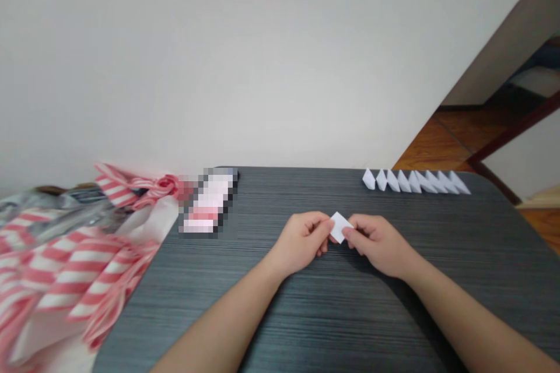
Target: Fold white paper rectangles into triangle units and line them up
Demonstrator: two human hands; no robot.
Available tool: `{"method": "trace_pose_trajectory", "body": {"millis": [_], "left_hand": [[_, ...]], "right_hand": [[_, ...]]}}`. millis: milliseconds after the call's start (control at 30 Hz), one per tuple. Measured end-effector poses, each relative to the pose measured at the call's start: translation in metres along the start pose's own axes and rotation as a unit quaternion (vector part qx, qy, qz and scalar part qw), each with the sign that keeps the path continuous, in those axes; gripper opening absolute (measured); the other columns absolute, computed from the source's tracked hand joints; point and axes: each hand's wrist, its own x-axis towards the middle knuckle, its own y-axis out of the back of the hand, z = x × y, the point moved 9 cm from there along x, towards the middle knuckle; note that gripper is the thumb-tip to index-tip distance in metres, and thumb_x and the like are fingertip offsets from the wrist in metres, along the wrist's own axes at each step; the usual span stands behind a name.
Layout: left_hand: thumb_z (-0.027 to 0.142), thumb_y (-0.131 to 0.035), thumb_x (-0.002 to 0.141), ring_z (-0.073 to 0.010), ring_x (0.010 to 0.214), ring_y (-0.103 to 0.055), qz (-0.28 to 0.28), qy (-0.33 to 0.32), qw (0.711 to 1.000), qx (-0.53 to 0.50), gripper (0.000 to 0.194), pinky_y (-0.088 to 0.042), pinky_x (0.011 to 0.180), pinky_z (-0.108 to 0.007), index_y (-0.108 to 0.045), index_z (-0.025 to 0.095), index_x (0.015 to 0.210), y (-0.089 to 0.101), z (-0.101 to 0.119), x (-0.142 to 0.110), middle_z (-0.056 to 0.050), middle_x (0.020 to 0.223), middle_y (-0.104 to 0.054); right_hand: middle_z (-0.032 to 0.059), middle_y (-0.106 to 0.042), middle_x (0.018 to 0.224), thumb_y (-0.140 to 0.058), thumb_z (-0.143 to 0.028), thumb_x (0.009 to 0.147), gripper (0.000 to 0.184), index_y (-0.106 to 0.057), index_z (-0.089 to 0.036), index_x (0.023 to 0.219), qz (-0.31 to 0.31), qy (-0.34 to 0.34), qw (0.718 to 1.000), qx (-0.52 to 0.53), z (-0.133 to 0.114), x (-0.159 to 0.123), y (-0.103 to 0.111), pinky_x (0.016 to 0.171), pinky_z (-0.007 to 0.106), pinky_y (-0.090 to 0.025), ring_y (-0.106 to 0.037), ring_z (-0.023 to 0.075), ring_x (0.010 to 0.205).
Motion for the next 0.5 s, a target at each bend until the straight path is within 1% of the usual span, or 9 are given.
{"method": "trace_pose_trajectory", "body": {"millis": [200, 333, 500], "left_hand": [[0.038, -0.049, 0.094, -0.0084, 0.045, -0.049, -0.002, 0.005, 1.000, 0.015, 0.036, -0.039, 0.048, -0.019, -0.065, 0.015, 0.071, -0.0008, 0.0016, -0.0015, 0.002, 0.052, -0.056], [0.036, -0.052, 0.092, -0.0084, 0.045, -0.048, 0.009, 0.006, 1.000, 0.004, 0.034, -0.039, 0.048, -0.019, -0.064, 0.015, 0.068, 0.0004, 0.0000, -0.0007, 0.002, 0.051, -0.056], [0.036, -0.056, 0.090, -0.0088, 0.048, -0.052, 0.020, 0.010, 0.999, -0.033, 0.027, -0.042, 0.050, -0.019, -0.067, 0.013, 0.080, 0.0014, -0.0015, 0.0012, 0.001, 0.056, -0.059]], "right_hand": [[-0.0038, -0.050, 0.058, -0.052, -0.025, 0.093, 0.029, -0.055, -0.018, 0.065, -0.008, 0.004, 1.000, -0.005, -0.0031, 0.0000, -0.0021, 0.054, 0.023, -0.034, -0.045, 0.0109, 0.055], [-0.0041, -0.050, 0.058, -0.052, -0.027, 0.094, 0.030, -0.054, -0.018, 0.065, -0.014, 0.004, 1.000, -0.004, -0.0033, -0.0006, -0.0029, 0.054, 0.023, -0.034, -0.044, 0.0107, 0.055], [-0.0045, -0.050, 0.058, -0.053, -0.028, 0.094, 0.030, -0.054, -0.018, 0.065, -0.029, 0.004, 1.000, -0.003, -0.0019, -0.0010, -0.0061, 0.055, 0.023, -0.033, -0.044, 0.0106, 0.055]]}}
